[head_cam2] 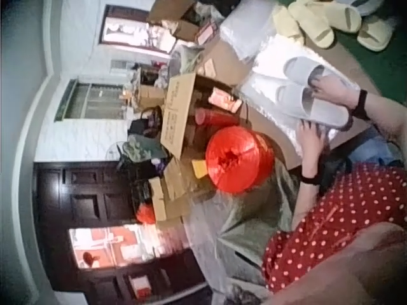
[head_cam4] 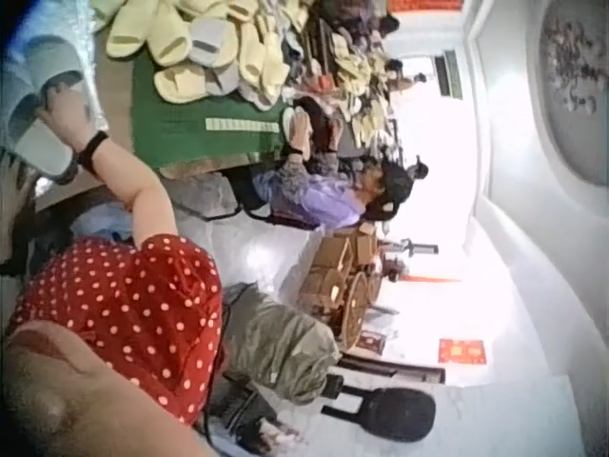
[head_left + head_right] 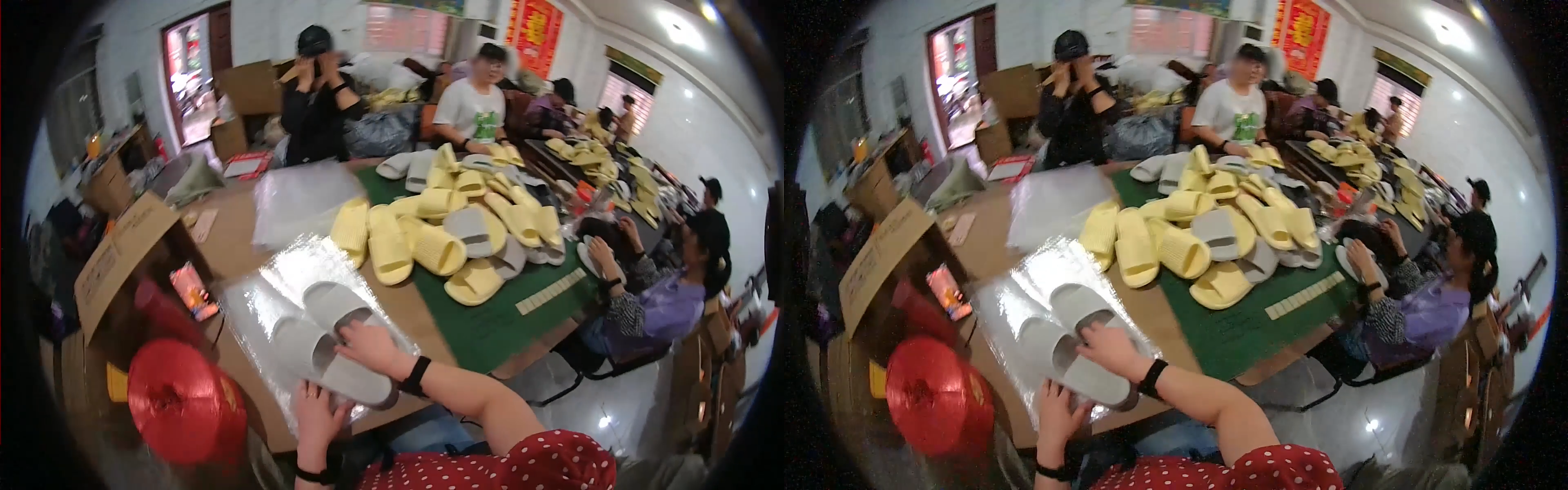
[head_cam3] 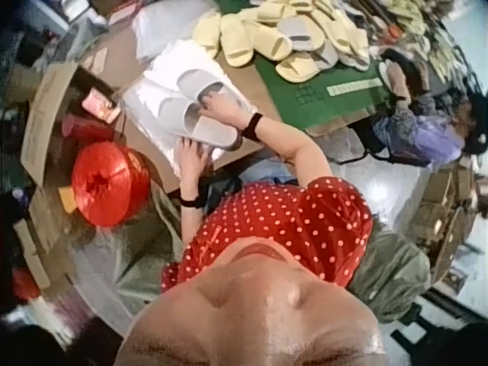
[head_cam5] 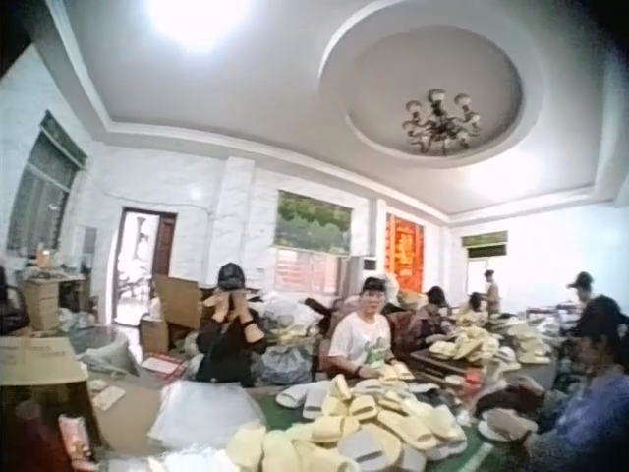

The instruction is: Placing pairs of slippers into plastic bags at a workstation.

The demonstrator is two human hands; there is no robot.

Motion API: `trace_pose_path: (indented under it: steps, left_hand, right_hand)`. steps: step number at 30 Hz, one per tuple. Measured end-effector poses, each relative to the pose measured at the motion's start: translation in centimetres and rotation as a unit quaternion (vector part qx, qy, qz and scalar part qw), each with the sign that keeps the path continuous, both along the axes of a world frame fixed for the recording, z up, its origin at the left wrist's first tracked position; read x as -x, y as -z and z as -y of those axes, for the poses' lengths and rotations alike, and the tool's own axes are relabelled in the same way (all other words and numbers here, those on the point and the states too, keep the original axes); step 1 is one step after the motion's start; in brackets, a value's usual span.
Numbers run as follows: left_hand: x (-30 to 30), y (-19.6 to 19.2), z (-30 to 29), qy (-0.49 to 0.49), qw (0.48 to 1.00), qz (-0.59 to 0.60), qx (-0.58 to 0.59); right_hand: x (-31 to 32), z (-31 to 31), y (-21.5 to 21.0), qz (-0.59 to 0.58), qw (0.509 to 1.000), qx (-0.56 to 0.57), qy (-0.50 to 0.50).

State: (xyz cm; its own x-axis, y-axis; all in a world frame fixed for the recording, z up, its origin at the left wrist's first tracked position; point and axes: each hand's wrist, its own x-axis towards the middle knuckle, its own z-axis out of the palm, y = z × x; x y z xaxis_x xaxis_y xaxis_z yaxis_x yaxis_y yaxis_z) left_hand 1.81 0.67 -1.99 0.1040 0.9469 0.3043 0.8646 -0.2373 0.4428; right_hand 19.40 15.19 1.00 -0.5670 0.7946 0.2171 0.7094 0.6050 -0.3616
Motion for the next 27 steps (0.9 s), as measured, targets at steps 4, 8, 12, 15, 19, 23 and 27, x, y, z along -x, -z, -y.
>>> trace_pose_path:
  steps: [4,8,12,15,19,23,27]
  left_hand:
    - [-0.3,-0.7,-0.4,-0.02,1.0,-0.006,0.006]
    - [0.0,-0.2,-0.3,-0.033,0.999,-0.005,0.033]
    - [-0.3,-0.3,-0.6,-0.029,0.999,0.002,0.027]
    - [0.0,-0.1,-0.5,-0.024,0.999,-0.016,0.026]
    - [0.5,-1.2,-0.5,-0.016,0.995,-0.033,0.095]
    - [1.5,-1.5,-1.1,0.029,0.996,-0.028,0.081]
    - [1.7,-3.3,-2.1,0.019,0.988,0.081,0.129]
  right_hand:
    - [0.3,-0.5,0.0,-0.015,1.0,-0.011,0.004]
    - [0.7,-1.4,-0.4,0.0,1.0,-0.014,-0.003]
    - [-1.3,-3.6,0.9,-0.053,0.997,-0.032,0.05]
    - [-3.7,-4.0,0.0,-0.117,0.984,-0.038,0.13]
    - [-6.1,-0.9,-2.4,-0.213,0.96,-0.016,0.182]
    - [-8.5,2.5,-2.9,-0.564,0.801,0.14,0.147]
    - [-10.2,4.4,-3.8,-0.71,0.579,0.356,0.184]
